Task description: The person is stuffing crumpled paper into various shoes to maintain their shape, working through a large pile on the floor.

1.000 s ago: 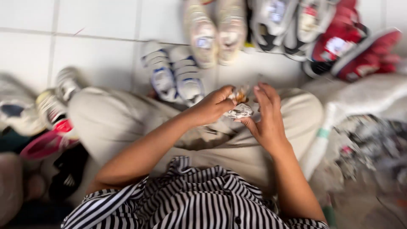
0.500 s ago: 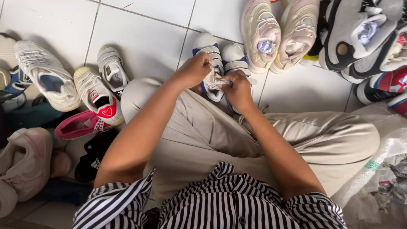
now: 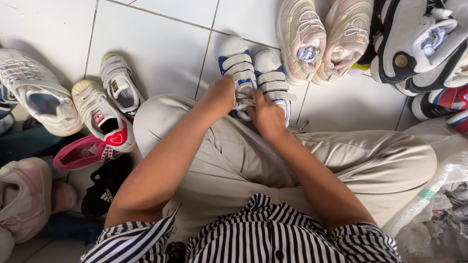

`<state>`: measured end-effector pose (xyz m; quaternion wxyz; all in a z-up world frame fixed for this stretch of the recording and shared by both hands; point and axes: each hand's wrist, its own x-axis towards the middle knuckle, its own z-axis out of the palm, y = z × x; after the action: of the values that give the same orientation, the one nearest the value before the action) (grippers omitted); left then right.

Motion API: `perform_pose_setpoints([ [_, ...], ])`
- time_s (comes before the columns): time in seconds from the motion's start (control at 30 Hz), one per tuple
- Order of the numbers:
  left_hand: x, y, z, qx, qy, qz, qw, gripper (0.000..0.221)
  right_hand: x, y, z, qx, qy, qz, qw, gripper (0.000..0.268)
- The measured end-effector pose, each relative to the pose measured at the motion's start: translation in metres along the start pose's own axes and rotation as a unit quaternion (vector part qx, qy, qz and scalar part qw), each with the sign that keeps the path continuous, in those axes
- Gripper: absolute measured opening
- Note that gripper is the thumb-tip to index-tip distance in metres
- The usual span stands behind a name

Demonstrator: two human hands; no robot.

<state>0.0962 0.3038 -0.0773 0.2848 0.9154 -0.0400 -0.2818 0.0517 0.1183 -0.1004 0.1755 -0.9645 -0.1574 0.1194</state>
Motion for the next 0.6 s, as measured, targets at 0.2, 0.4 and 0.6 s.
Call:
perform_pose_setpoints([
  [0.2,-0.001,0.009,0.0,-0.006,-0.012,0.09,0.996,0.028,-0.024,-0.011,-0.035,0.03,0.012,-0.041,0.999,0.021],
  [0.4,-0.003,0.024,-0.009,-0.049,-0.057,0.097,0.992,0.03,-0.006,-0.011,-0.041,-0.046,0.006,-0.032,0.998,0.017],
  [0.6,0.005,0.018,0.009,0.008,0.002,0.128,0.992,0.016,0.044,0.021,0.022,-0.103,0.004,-0.01,0.995,0.009],
])
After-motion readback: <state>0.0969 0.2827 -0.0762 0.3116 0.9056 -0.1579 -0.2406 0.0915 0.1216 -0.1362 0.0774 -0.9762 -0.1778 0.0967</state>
